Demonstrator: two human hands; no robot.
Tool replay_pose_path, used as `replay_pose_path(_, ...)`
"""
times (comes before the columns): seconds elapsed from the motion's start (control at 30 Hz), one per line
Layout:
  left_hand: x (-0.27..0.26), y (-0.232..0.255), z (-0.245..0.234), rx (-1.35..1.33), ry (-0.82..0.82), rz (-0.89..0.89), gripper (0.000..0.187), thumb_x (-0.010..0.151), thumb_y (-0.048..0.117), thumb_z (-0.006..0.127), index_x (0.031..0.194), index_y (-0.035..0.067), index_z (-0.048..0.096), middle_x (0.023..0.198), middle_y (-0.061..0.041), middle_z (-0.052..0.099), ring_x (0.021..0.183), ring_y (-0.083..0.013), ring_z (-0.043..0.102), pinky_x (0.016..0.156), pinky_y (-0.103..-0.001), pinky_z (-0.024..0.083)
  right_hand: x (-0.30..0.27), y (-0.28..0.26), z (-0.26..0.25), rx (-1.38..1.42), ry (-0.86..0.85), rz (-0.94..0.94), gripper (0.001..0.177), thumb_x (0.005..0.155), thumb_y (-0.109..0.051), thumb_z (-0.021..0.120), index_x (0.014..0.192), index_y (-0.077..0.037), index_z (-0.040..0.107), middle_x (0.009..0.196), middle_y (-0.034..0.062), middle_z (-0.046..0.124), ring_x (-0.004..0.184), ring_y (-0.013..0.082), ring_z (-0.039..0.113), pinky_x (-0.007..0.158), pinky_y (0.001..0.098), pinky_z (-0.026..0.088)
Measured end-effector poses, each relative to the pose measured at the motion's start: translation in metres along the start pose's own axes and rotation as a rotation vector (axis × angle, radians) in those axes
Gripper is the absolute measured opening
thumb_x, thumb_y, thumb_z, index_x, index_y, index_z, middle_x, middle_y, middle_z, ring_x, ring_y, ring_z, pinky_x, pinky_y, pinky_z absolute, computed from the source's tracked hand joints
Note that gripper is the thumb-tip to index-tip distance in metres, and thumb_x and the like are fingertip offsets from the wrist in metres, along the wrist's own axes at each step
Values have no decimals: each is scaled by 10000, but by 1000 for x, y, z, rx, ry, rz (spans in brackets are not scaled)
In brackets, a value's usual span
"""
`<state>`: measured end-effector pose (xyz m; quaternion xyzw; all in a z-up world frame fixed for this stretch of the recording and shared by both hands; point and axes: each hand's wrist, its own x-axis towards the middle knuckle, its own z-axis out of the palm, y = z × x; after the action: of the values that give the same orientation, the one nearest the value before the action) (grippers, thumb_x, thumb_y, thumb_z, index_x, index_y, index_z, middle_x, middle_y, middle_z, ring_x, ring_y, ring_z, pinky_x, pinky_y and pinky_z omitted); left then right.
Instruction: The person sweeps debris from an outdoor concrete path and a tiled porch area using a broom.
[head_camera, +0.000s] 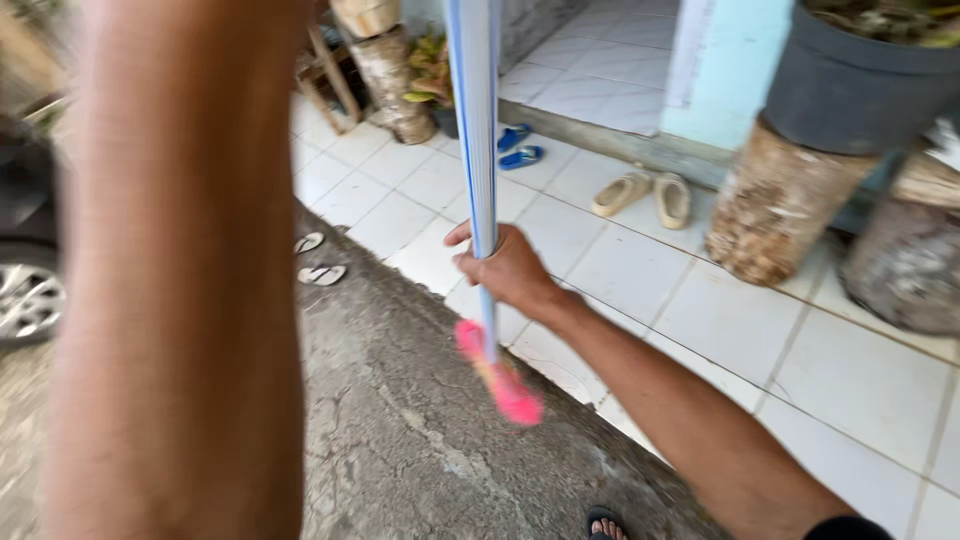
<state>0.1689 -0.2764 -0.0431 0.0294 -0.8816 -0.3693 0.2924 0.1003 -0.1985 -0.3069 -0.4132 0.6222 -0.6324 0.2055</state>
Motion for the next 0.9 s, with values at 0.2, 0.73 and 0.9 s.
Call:
replay_pose_path(0.2, 4, -60, -50, -206, 193, -98, 136, 890, 145, 665, 870, 23, 720, 781, -116, 789, 684, -167, 794, 640, -314, 665, 62, 25, -77, -656, 65, 230, 382, 829, -160, 636, 1193, -236, 724, 752, 54, 707, 629, 206, 668, 637, 391, 546)
replay_pose_path(0.73, 92, -125, -116, 161, 324, -501, 82, 815, 118, 678, 860, 49, 681, 785, -136, 740, 690, -193, 789, 672, -359, 651, 248, 157, 88, -341, -155, 172, 367, 920, -130, 526, 1266, -150, 644, 676, 11, 635, 517, 127, 562, 464, 346, 445)
replay_pose_path(0.9, 104, -116, -120, 422, 214, -293, 116, 889, 206, 666, 910, 98, 703, 793, -44, 755, 691, -99, 783, 616, -290, 622, 271, 97, 173, 132, -439, 37, 241, 893, -124, 633, 1117, -60, 696, 802, 41, 687, 697, 100, 666, 644, 261, 593)
